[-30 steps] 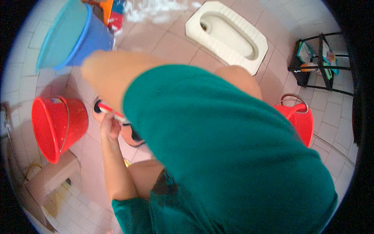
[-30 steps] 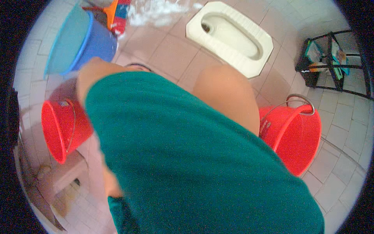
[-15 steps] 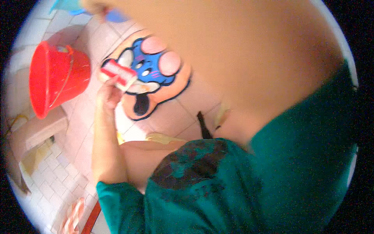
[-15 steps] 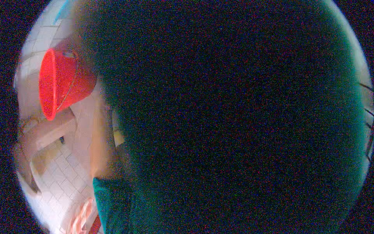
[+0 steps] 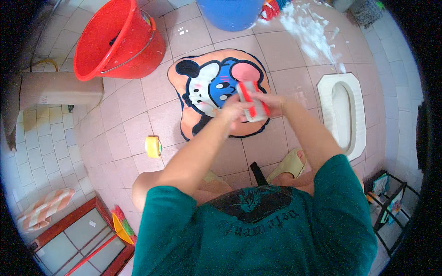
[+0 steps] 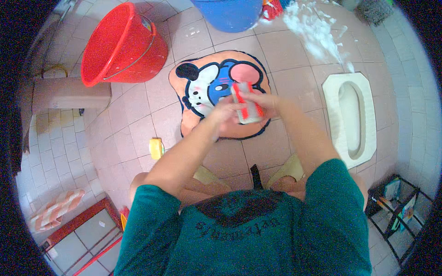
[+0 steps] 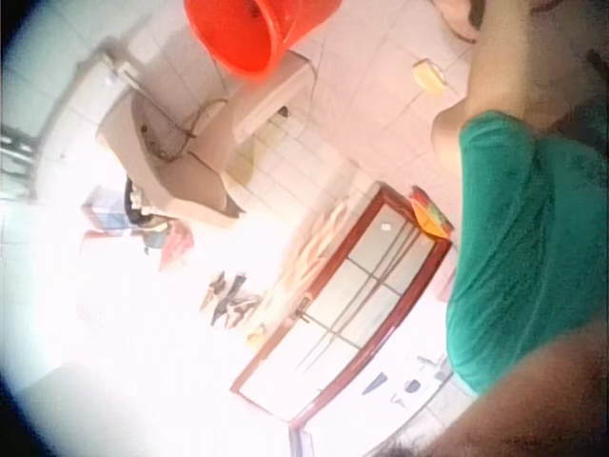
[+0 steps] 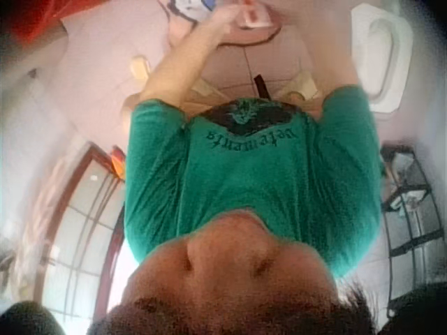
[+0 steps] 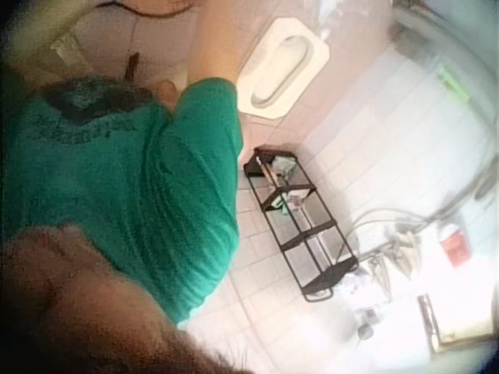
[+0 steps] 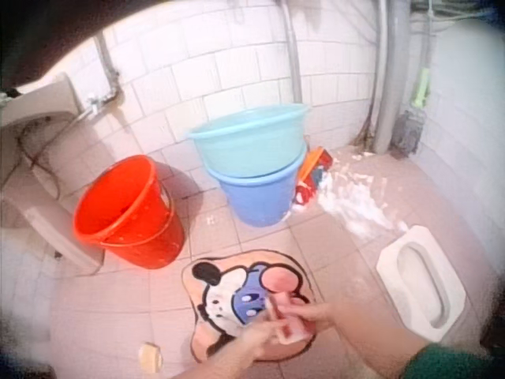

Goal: The person scrubs both sides of a character-shaped floor mat on a tiled bathroom floor using a brush and soap.

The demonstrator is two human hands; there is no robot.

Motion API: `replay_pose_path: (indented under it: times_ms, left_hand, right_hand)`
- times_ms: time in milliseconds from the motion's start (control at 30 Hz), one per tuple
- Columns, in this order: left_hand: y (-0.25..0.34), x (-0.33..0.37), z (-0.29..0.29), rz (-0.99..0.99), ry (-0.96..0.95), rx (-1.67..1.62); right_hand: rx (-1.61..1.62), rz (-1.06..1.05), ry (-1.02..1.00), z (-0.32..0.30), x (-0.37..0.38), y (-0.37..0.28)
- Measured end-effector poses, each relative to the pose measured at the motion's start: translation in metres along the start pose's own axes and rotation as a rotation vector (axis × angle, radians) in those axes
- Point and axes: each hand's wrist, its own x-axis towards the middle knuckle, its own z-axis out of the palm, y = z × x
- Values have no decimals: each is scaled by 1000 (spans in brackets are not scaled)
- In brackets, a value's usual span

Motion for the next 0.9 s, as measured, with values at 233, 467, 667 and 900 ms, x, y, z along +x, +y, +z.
replay_pose_path:
  times_ms: [233, 467, 667, 900]
  left_hand:
    - [-48, -9, -18, -109, 38, 434]
    - [-115, -27, -123, -118, 486, 2259]
    - [-95, -22, -129, -20, 502, 2171]
    - [64, -80, -128, 257, 96, 1761]
  right_hand:
    - [337, -151, -52, 6, 12, 54]
    - [229, 75, 424, -15, 3, 98]
    - [739, -210, 411, 31, 35, 103]
    - [415, -274, 288, -14, -20, 6]
